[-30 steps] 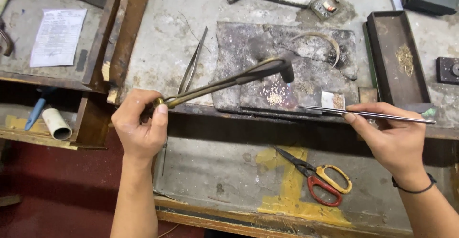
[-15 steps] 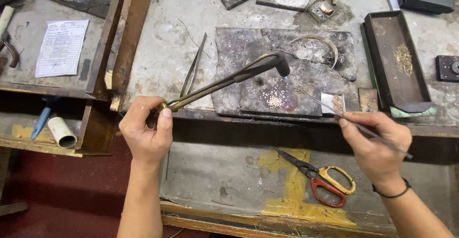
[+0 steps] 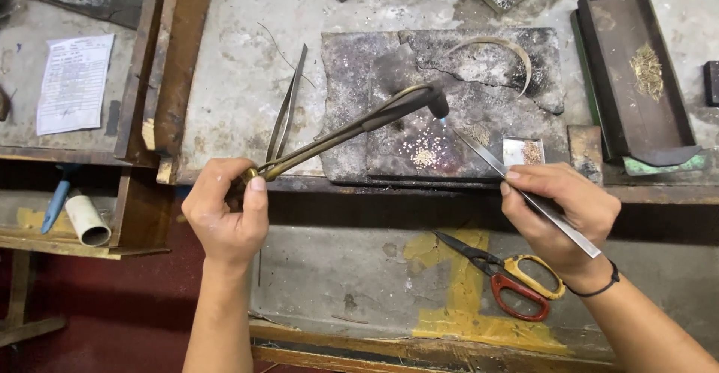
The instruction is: Heating small metal granules on a soldering block using a blowtorch and manipulating them with tweezers.
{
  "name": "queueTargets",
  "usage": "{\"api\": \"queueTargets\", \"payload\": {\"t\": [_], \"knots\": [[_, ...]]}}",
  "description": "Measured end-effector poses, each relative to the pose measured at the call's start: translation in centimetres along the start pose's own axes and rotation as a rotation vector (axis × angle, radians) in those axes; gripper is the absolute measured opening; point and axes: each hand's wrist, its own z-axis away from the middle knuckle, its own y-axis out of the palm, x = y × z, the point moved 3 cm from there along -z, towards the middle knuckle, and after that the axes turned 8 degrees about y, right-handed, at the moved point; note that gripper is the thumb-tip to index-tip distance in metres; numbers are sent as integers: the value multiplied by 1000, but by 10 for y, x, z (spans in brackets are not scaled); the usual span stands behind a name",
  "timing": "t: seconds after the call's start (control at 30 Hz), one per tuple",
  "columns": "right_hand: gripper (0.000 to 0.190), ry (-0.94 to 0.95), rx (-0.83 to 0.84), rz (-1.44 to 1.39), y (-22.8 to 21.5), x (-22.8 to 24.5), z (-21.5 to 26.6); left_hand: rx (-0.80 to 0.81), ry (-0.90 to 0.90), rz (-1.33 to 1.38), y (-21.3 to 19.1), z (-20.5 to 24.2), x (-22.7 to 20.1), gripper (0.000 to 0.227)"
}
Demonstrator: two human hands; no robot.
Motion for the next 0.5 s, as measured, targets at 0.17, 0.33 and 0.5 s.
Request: {"api": "queueTargets", "payload": {"t": [0.17,0.33,0.5], "knots": [[8,1,-19,13,-1,0,-1,2,12,-7,2,0,1,27],[7,24,-12,27,-2,-1,2,11,2,-11,2,4,1,25],[6,-13,-7,32,-1,-1,2,18,3,-29,2,4,0,27]]}}
